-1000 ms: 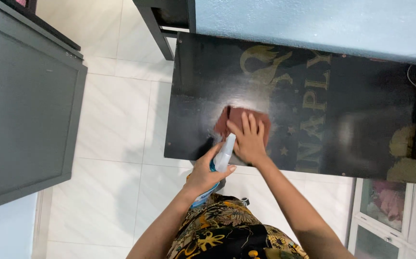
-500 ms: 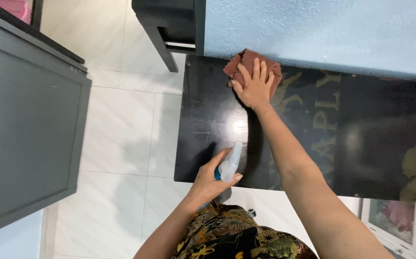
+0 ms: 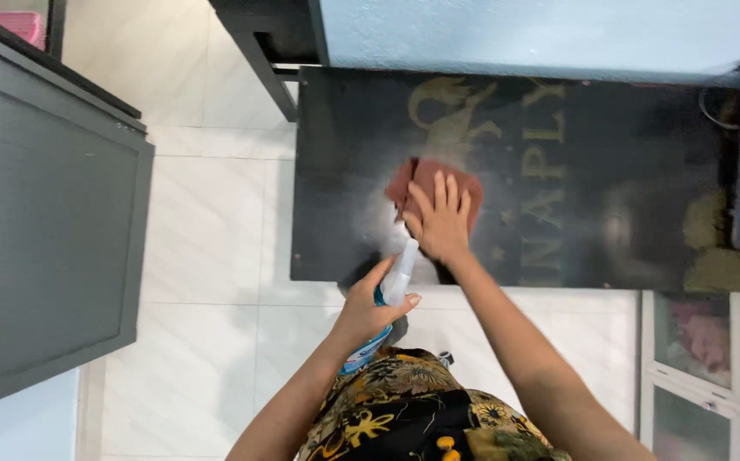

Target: Cleaning a black desk surface with a spray bottle and a cloth.

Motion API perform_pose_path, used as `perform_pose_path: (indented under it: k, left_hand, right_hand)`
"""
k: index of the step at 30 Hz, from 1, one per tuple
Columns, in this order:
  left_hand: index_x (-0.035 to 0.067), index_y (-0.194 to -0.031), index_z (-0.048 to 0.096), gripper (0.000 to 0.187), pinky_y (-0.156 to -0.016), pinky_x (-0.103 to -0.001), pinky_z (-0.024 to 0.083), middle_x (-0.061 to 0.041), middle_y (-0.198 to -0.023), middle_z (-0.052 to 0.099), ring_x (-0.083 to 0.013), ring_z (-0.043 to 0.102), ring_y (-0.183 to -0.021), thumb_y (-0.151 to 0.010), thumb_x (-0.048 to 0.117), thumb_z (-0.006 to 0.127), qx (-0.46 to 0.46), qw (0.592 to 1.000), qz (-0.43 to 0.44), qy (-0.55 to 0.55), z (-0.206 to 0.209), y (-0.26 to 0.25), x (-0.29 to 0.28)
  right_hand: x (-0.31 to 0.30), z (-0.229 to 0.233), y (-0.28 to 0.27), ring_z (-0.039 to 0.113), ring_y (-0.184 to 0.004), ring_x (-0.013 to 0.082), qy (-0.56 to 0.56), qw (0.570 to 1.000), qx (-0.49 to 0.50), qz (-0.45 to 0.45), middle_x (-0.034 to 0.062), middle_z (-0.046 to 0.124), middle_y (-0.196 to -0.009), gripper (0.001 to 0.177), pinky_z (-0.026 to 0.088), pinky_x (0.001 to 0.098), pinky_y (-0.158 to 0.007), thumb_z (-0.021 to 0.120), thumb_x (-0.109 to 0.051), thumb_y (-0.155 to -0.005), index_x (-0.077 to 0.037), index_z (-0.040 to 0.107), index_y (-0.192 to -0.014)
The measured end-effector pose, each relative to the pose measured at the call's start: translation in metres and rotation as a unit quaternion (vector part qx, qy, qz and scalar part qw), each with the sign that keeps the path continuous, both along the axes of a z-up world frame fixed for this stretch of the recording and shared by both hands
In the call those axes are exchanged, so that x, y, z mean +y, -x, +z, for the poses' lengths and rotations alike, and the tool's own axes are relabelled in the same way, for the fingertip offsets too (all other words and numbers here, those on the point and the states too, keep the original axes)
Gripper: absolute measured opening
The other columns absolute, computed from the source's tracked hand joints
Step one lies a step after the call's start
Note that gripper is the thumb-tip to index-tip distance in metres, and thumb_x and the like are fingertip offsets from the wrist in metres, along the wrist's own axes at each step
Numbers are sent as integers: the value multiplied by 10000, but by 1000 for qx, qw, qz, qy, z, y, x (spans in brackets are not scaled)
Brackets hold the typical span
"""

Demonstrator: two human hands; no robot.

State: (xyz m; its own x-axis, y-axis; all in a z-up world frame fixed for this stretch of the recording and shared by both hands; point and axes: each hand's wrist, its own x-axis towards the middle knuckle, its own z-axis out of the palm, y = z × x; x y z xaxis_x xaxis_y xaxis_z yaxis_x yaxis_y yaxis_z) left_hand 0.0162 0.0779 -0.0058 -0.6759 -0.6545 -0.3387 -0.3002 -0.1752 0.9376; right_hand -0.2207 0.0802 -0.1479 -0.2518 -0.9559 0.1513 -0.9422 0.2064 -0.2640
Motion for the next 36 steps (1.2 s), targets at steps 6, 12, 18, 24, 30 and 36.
perform_pose_path:
  k: [6,12,18,24,30,36]
  left_hand:
    - [43,-1498,473,842,-1034,-374,487,-169,-1366,644,-249,633,-1249,-794,368,803,21,999,-47,-2,-7,19,26]
    - [13,-1493,480,821,-1036,-381,477,-178,-1381,635,-248,618,-1262,-818,344,809,48,998,-40,10,0,31,16]
    - [16,-1498,496,786,-1065,-380,447,-182,-1385,635,-239,605,-1278,-848,350,784,57,997,-49,-28,10,39,-18]
    - [44,-1521,448,845,-1104,-402,421,-161,-1455,587,-252,564,-1339,-819,352,806,25,997,-70,-29,3,45,-55]
    - [84,-1539,436,884,-1097,-405,414,-153,-1480,565,-261,547,-1360,-798,362,828,-13,997,-74,-37,2,45,-80]
    - [42,-1520,453,872,-1055,-389,482,-176,-1423,613,-272,619,-1287,-804,384,813,23,997,-49,-59,13,33,-80]
  right_hand:
    - [123,-9,-22,146,-1514,469,-41,999,3,-5,243,189,-1662,640,85,679,-1161,559,-436,-953,-275,414,-1555]
    - [114,-13,-12,80,-1516,478,-79,997,-19,-7,261,135,-1662,652,38,684,-1142,546,-452,-969,-294,379,-1579]
    - [19,-2,26,94,-1528,470,-80,996,-35,-34,252,151,-1663,641,45,678,-1163,573,-524,-944,-283,444,-1524]
    - [-83,-2,68,97,-1541,473,-59,994,-23,-85,252,163,-1676,683,65,694,-1176,592,-548,-945,-273,446,-1553]
    - [-158,-5,107,67,-1541,469,-79,989,-12,-124,253,113,-1687,698,36,704,-1165,536,-583,-956,-277,413,-1571]
    - [-183,-6,129,39,-1547,441,-82,986,-41,-140,217,83,-1696,687,18,684,-1183,491,-605,-978,-288,387,-1579]
